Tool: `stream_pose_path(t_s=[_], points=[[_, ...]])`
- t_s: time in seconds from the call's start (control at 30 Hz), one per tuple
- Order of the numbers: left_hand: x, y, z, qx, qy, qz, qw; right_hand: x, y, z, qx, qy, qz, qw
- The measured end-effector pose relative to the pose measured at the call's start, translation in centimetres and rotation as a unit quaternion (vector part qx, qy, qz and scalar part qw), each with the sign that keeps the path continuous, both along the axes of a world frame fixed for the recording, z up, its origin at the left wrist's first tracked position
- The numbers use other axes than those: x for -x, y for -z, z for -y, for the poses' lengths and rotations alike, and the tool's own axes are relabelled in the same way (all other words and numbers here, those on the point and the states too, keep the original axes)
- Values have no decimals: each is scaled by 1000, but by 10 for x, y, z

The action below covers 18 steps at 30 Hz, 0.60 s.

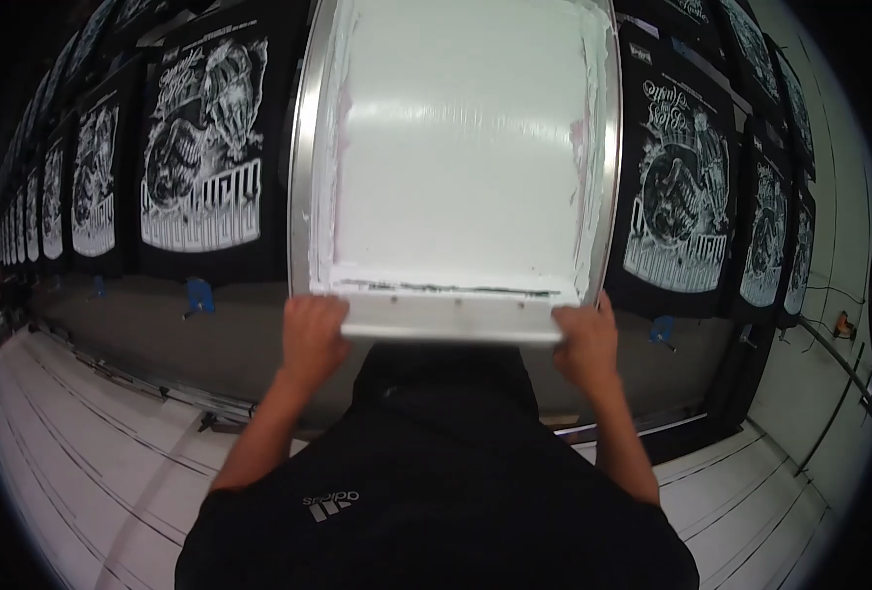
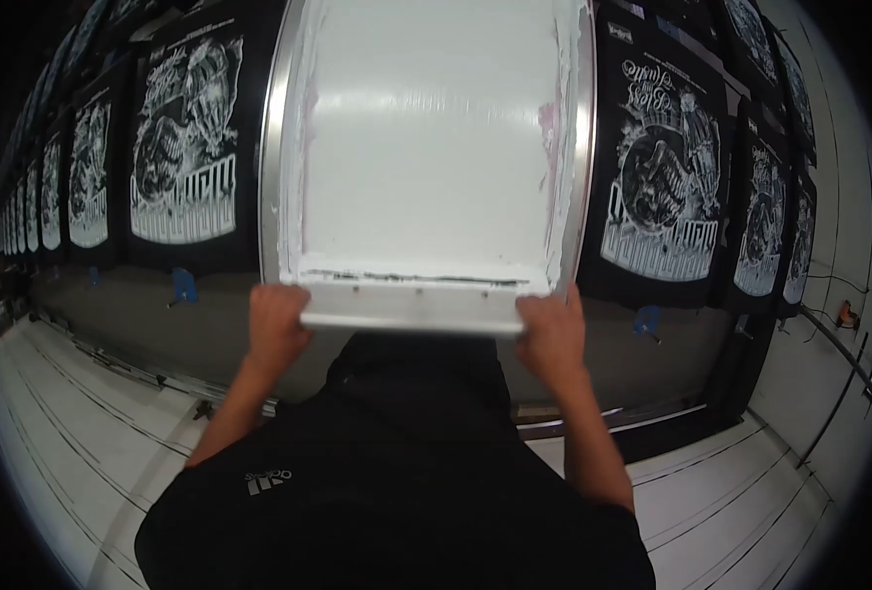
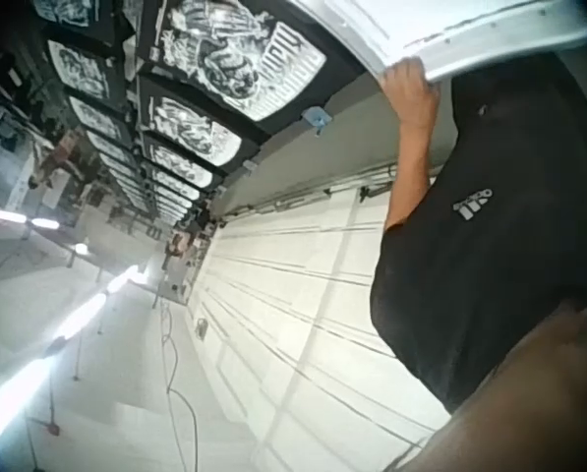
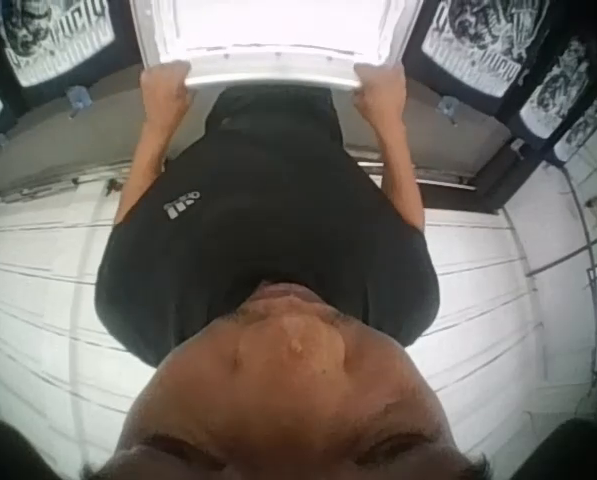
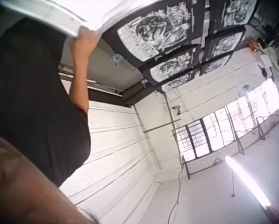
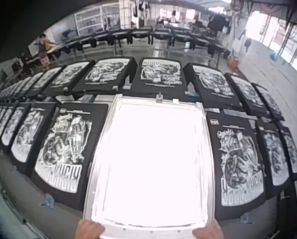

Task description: Applying white ink to black t-shirts using a screen printing frame and squeegee across multiple pallets.

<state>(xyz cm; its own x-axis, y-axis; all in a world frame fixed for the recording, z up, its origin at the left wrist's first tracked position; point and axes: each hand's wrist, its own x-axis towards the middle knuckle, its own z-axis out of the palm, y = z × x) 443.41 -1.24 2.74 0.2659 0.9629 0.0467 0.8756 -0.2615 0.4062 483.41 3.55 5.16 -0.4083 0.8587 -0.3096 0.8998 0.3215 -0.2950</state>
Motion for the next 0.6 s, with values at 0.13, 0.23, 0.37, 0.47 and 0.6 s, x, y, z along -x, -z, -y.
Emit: stream_pose_path(t_s=[0.13,0.23,0.37,0.47,0.6], points=[[-6,20,-36,-16,-26,-23,999,3,23,-27,-77,34,-56,995],[3,35,-146,-73,-19,-12,997,7,37,-132,-110,14,-23,994],[11,33,-302,-80,-10,-44,996,10,48,-282,-176,-5,10,984],[22,31,-400,-62,-26,-112,991,19,47,-381,-189,-11,75,979],[27,19,-501,-41,-35,-111,992,14,46,-488,-190,-27,99,976]])
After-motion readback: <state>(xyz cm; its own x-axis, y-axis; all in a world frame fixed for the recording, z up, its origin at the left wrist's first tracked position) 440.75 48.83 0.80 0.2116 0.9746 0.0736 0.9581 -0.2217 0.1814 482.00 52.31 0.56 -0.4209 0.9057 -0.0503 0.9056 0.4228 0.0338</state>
